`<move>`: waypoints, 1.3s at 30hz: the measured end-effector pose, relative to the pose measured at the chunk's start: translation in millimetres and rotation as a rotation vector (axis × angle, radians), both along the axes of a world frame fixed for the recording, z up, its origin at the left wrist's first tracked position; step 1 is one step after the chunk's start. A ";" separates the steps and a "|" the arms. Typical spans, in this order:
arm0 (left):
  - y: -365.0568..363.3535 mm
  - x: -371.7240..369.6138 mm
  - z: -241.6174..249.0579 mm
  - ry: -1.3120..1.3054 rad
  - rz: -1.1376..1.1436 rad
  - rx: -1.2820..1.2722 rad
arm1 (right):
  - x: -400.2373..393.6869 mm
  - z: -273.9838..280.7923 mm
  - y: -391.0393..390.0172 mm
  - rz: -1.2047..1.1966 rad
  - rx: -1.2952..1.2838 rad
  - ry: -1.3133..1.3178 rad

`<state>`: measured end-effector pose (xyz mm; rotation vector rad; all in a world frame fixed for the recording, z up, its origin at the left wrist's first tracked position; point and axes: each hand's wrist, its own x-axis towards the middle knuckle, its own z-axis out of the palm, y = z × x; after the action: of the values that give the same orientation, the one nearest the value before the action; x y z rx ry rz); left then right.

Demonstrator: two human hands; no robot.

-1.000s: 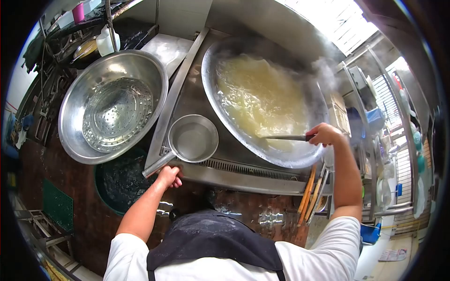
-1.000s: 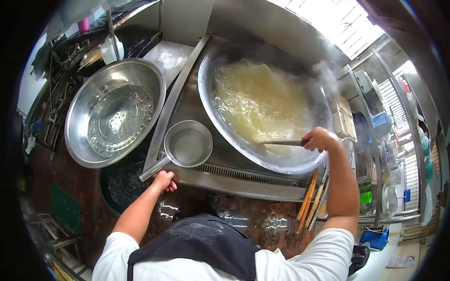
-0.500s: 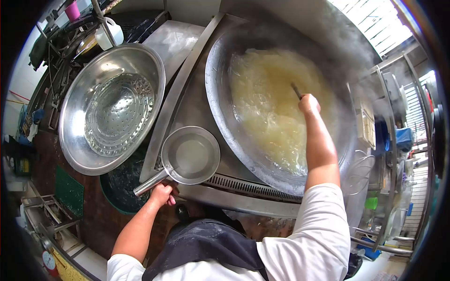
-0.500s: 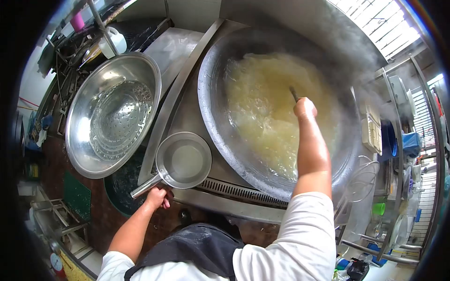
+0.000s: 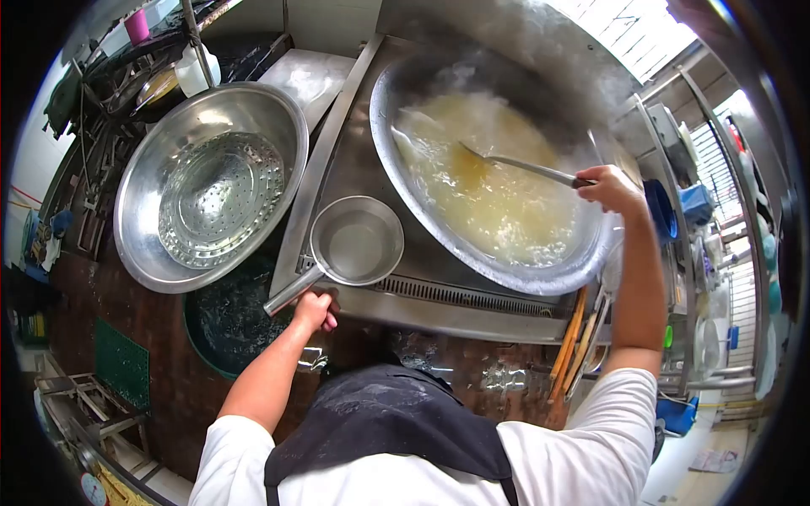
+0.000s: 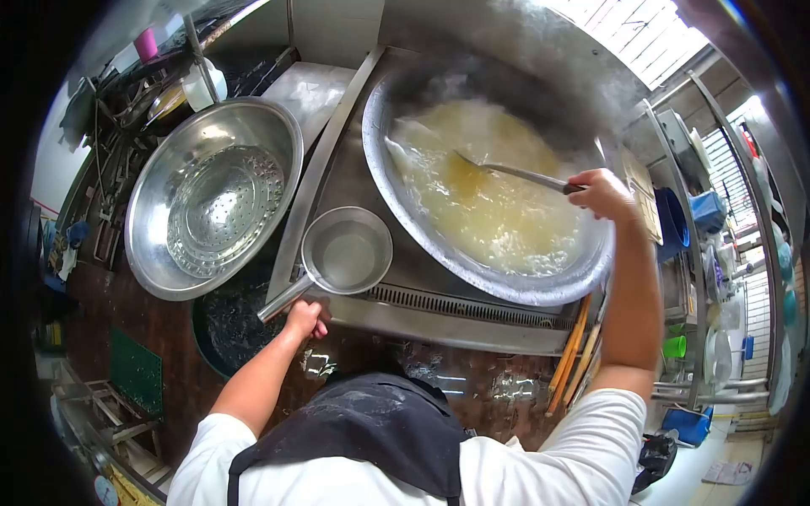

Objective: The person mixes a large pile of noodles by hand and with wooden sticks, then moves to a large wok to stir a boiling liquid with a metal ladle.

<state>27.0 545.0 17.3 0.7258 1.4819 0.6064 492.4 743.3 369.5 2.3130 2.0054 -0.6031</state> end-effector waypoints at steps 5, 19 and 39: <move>0.0 -8.5 -9.5 0.049 -0.140 0.005 | -10.5 75.5 -74.9 -0.020 -0.085 -0.015; 1.1 -8.0 -8.2 0.043 -0.130 -0.057 | -37.3 -49.8 14.4 -0.108 -0.434 0.090; 7.1 1.3 3.6 -0.006 0.028 -0.083 | -20.9 -181.8 107.5 -0.085 0.076 -0.062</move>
<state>28.3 552.2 20.9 0.6389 1.5047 0.5646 471.4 850.7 187.8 2.4391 1.9453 -0.4606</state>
